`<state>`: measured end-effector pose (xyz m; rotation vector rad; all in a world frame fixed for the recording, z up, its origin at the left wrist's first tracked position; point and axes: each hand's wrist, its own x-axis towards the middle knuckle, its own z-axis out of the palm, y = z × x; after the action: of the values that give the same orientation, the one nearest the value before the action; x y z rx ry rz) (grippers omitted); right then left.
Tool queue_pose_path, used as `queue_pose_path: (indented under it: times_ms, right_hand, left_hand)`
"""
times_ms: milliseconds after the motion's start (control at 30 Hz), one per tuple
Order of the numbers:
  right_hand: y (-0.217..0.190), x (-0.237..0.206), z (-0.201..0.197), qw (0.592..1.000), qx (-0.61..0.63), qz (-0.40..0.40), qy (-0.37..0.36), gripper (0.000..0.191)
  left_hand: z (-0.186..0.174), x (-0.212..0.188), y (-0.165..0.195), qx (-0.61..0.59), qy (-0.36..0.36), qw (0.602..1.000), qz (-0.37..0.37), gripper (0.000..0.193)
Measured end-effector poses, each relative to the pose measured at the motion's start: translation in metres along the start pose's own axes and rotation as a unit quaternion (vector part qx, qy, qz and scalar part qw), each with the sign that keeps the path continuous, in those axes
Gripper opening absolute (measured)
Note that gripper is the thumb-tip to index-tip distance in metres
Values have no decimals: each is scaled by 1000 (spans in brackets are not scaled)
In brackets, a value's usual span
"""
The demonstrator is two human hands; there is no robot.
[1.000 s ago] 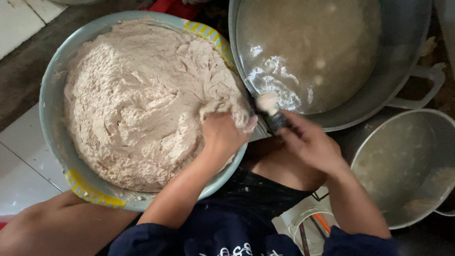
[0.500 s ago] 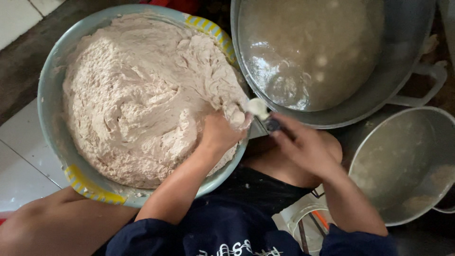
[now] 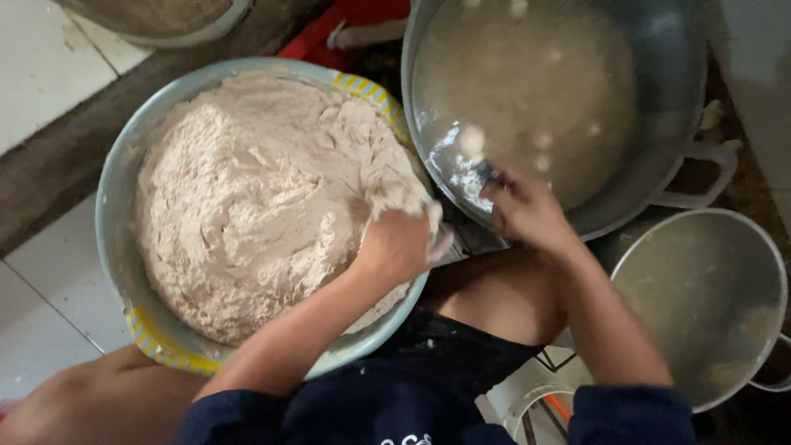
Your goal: The person sits on the floor beside a large basin of thick dough and a pot of water. They repeatedly pinch off portions of dough with one hand, shape them against a small scoop held in the other hand, and drop the formed balls into the water, where finished balls accumulate.
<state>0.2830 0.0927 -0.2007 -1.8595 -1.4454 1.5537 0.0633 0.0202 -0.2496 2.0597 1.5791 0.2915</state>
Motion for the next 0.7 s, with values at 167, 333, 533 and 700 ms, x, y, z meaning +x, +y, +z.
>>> queue_pose_path:
  times_ms: [167,333,533,700]
  right_hand:
    - [5,56,-18,905,-307,-230,186,45]
    - [8,60,-26,906,-353,-120,201,41]
    - [6,34,-25,948,-215,-116,205,34]
    - [14,-18,-10,997,23,-66,-26,26]
  left_hand:
    - [-14,3,-35,68,-122,985,-106,71]
    - [-13,15,-41,63,-33,987,-141,76]
    - [-1,14,-22,-82,95,979,-160,62]
    - [12,11,-15,-194,212,954,-82,34]
